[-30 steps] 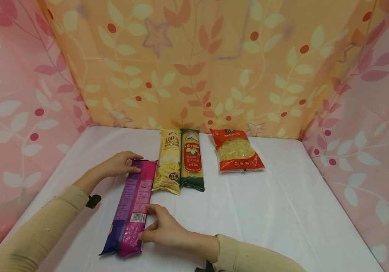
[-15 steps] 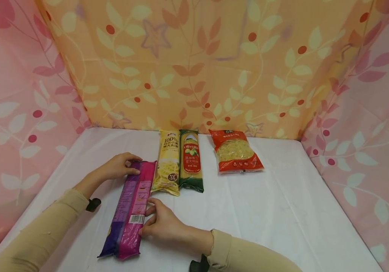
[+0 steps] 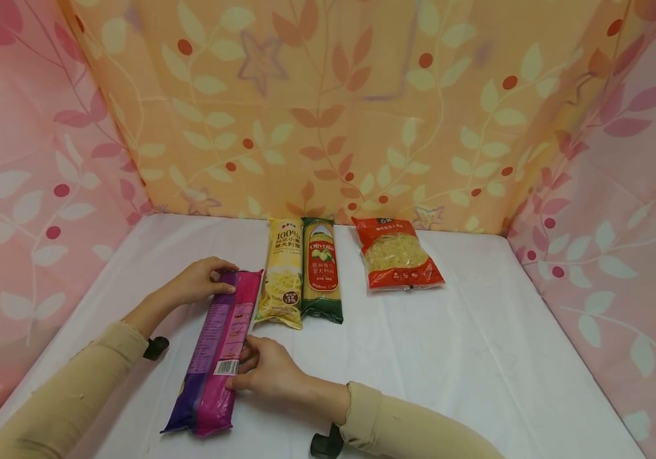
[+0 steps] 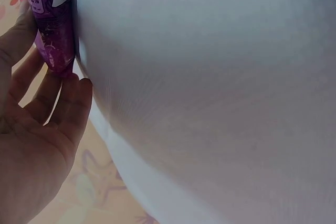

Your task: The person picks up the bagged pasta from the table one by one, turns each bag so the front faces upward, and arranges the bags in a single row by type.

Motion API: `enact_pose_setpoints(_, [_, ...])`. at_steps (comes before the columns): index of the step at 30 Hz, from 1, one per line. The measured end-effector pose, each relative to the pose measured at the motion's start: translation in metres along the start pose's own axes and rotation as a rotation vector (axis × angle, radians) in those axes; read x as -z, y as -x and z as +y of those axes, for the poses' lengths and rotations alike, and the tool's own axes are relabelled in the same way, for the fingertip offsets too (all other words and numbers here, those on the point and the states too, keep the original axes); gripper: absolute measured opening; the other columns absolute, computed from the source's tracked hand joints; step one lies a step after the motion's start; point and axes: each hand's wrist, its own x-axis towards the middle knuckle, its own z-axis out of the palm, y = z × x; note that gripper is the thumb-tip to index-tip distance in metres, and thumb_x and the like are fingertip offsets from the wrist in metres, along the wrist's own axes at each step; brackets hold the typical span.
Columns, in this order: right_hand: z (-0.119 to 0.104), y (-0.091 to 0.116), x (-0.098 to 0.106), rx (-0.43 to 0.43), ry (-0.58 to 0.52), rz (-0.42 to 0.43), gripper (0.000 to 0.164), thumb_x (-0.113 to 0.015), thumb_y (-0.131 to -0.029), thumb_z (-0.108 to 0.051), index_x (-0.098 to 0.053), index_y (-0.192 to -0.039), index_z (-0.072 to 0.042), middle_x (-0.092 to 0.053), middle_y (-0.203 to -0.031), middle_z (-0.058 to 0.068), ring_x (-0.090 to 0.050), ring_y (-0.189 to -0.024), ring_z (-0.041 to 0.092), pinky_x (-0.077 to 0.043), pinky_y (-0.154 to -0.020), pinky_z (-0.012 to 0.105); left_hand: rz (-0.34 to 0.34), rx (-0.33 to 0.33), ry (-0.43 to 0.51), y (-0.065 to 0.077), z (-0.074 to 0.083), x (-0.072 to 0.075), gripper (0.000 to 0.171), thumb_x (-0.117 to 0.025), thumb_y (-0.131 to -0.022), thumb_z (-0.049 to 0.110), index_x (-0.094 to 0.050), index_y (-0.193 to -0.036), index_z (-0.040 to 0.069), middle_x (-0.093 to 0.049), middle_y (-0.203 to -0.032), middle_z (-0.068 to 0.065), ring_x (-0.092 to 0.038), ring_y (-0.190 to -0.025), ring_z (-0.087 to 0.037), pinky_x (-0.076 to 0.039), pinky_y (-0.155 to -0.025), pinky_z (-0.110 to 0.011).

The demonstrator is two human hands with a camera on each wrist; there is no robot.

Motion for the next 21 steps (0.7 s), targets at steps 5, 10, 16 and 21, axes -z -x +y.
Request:
enact_pose_setpoints(5, [0.0032, -0.0016, -0.0001, 0.027, 0.049, 0.006, 0.06, -0.086, -0.08, 0.003, -0.063, -0.135, 0.0, -0.054, -0.109, 0.001, -0.066, -0.083, 0.001, -0.052, -0.068, 0.015, 0.001, 0.004, 0.004, -0.0001, 0.0012, -0.0003, 0.052, -0.082, -0.092, 0.022, -0.065, -0.134, -0.003, -0.064, -0.129, -0.026, -0.063, -0.111, -0.042, -0.049, -0.098, -0.061])
enact_pose_setpoints(10, [0.0043, -0.0015, -0.0019, 0.028, 0.034, 0.026, 0.074, -0.085, -0.079, 0.005, -0.056, -0.147, -0.001, -0.05, -0.115, 0.005, -0.067, -0.082, 0.0, -0.052, -0.066, 0.014, 0.011, 0.004, 0.02, 0.0009, 0.0003, -0.001, 0.05, -0.082, -0.092, 0.021, -0.065, -0.133, -0.004, -0.064, -0.127, -0.026, -0.064, -0.107, -0.04, -0.051, -0.094, -0.059])
enact_pose_setpoints(16, [0.0058, -0.0056, -0.0048, 0.037, -0.01, 0.049, 0.081, -0.086, -0.076, 0.011, -0.051, -0.149, 0.003, -0.059, -0.118, 0.004, -0.071, -0.08, 0.004, -0.056, -0.067, 0.017, 0.021, 0.026, 0.073, 0.0028, -0.004, -0.0042, 0.051, -0.082, -0.092, 0.021, -0.065, -0.133, -0.003, -0.064, -0.128, -0.026, -0.067, -0.104, -0.038, -0.054, -0.091, -0.053])
enact_pose_setpoints(21, [0.007, -0.0081, -0.0056, 0.03, -0.101, 0.048, 0.089, -0.083, -0.077, 0.015, -0.042, -0.155, 0.004, -0.068, -0.129, 0.009, -0.075, -0.084, 0.012, -0.059, -0.069, 0.021, 0.02, 0.033, 0.121, 0.0035, -0.0055, -0.0042, 0.051, -0.081, -0.093, 0.022, -0.064, -0.134, -0.003, -0.063, -0.13, -0.028, -0.067, -0.111, -0.045, -0.055, -0.095, -0.056])
